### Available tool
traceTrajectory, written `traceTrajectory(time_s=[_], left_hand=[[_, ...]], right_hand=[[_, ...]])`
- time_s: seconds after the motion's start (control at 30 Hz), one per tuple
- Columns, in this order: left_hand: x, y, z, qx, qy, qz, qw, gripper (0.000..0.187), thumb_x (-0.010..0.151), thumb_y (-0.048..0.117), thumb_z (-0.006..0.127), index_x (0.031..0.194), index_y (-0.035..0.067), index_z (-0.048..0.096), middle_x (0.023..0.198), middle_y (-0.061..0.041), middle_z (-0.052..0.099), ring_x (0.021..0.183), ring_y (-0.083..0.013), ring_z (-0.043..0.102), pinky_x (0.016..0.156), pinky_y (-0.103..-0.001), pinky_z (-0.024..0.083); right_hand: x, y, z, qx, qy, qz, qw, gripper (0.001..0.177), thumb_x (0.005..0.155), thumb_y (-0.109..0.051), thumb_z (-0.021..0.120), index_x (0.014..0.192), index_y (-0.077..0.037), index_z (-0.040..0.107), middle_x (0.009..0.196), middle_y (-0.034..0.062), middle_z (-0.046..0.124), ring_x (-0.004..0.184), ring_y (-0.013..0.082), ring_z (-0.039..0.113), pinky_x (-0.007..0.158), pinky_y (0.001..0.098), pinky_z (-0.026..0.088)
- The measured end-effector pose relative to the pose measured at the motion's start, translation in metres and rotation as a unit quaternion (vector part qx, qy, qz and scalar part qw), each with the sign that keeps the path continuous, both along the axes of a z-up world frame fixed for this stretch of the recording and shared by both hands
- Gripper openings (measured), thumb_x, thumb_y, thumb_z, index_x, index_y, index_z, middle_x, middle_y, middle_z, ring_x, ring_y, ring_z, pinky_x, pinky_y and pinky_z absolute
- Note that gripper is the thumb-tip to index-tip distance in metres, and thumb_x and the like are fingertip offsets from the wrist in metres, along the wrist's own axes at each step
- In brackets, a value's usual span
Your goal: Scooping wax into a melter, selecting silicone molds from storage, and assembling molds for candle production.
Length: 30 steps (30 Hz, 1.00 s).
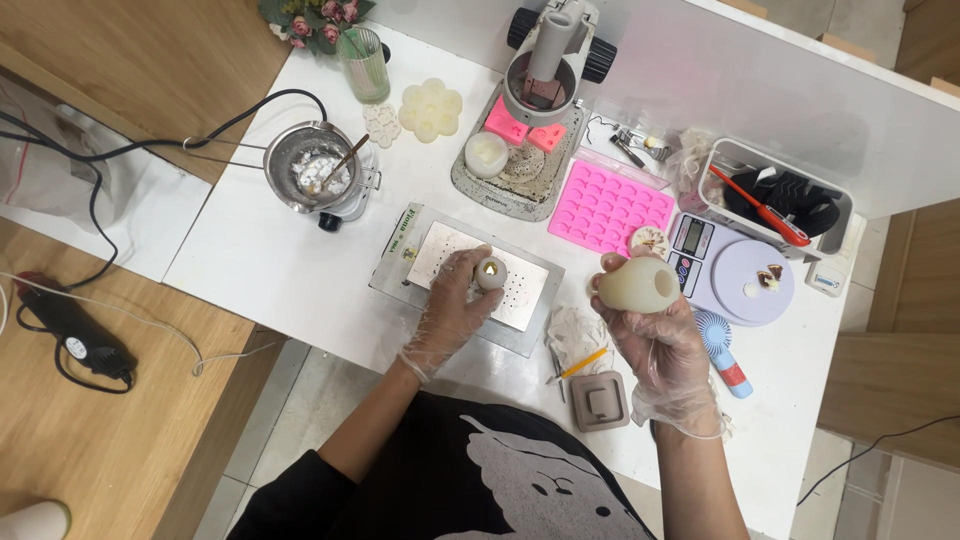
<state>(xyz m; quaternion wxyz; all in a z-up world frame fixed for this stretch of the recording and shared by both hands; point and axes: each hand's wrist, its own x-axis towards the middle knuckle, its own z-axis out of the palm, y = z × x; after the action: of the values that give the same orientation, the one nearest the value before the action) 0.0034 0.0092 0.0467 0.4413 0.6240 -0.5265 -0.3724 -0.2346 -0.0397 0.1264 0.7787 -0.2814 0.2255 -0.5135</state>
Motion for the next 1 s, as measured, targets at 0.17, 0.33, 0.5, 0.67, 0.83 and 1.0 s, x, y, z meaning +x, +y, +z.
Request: traceTrajectory(time_s=[0.17, 0.33, 0.5, 0.67, 0.83, 1.0], left_hand=[[-0.002, -0.002, 0.011, 0.017, 0.025, 0.001, 1.000, 0.056, 0.083, 0.000, 0.078, 0.133, -0.002, 0.054, 0.130, -0.022, 0.056, 0.130, -0.0393, 0.053, 0.112, -0.045, 0.044], [-0.002, -0.012, 0.029, -0.030, 0.035, 0.005, 0.999, 0.057, 0.081, 0.001, 0.080, 0.132, 0.000, 0.055, 0.127, -0.019, 0.057, 0.125, -0.0358, 0.057, 0.112, -0.049, 0.043], [-0.001, -0.027, 0.073, -0.061, -0.001, -0.004, 0.998, 0.051, 0.082, 0.001, 0.078, 0.129, -0.001, 0.057, 0.122, -0.019, 0.059, 0.120, -0.0349, 0.059, 0.108, -0.050, 0.046], [0.003, -0.044, 0.083, -0.083, -0.037, -0.021, 0.996, 0.046, 0.084, -0.001, 0.076, 0.127, -0.004, 0.058, 0.118, -0.021, 0.061, 0.115, -0.0366, 0.061, 0.106, -0.052, 0.047], [0.012, -0.043, 0.088, -0.039, -0.058, -0.038, 0.997, 0.047, 0.086, 0.000, 0.073, 0.130, -0.003, 0.056, 0.124, -0.021, 0.060, 0.123, -0.0386, 0.058, 0.111, -0.055, 0.042], [0.014, -0.037, 0.075, 0.023, -0.040, -0.018, 0.999, 0.049, 0.086, 0.000, 0.073, 0.131, -0.003, 0.055, 0.126, -0.021, 0.060, 0.125, -0.0375, 0.058, 0.112, -0.054, 0.042]], right_hand=[[-0.003, 0.002, -0.003, 0.007, 0.001, -0.011, 1.000, 0.067, 0.064, 0.015, 0.065, 0.128, 0.003, 0.054, 0.123, 0.0293, 0.061, 0.110, 0.0447, 0.066, 0.095, 0.0513, 0.058], [-0.007, -0.001, -0.004, 0.006, 0.000, -0.014, 1.000, 0.068, 0.065, 0.015, 0.065, 0.131, 0.003, 0.053, 0.124, 0.0291, 0.060, 0.112, 0.0450, 0.065, 0.094, 0.0505, 0.058], [-0.013, -0.004, -0.006, 0.004, -0.006, -0.023, 1.000, 0.069, 0.066, 0.017, 0.063, 0.132, 0.001, 0.052, 0.125, 0.0291, 0.060, 0.112, 0.0451, 0.065, 0.095, 0.0499, 0.058], [-0.022, -0.006, -0.010, 0.004, 0.003, -0.036, 0.999, 0.071, 0.065, 0.015, 0.064, 0.133, 0.001, 0.050, 0.126, 0.0276, 0.060, 0.113, 0.0436, 0.065, 0.095, 0.0495, 0.058], [-0.028, -0.002, -0.015, 0.002, 0.013, -0.055, 0.998, 0.070, 0.066, 0.013, 0.064, 0.134, 0.002, 0.052, 0.124, 0.0277, 0.062, 0.110, 0.0424, 0.067, 0.093, 0.0464, 0.059], [-0.027, 0.002, -0.029, 0.003, 0.073, -0.062, 0.995, 0.072, 0.064, 0.011, 0.067, 0.134, 0.001, 0.052, 0.125, 0.0289, 0.062, 0.111, 0.0422, 0.067, 0.094, 0.0467, 0.058]])
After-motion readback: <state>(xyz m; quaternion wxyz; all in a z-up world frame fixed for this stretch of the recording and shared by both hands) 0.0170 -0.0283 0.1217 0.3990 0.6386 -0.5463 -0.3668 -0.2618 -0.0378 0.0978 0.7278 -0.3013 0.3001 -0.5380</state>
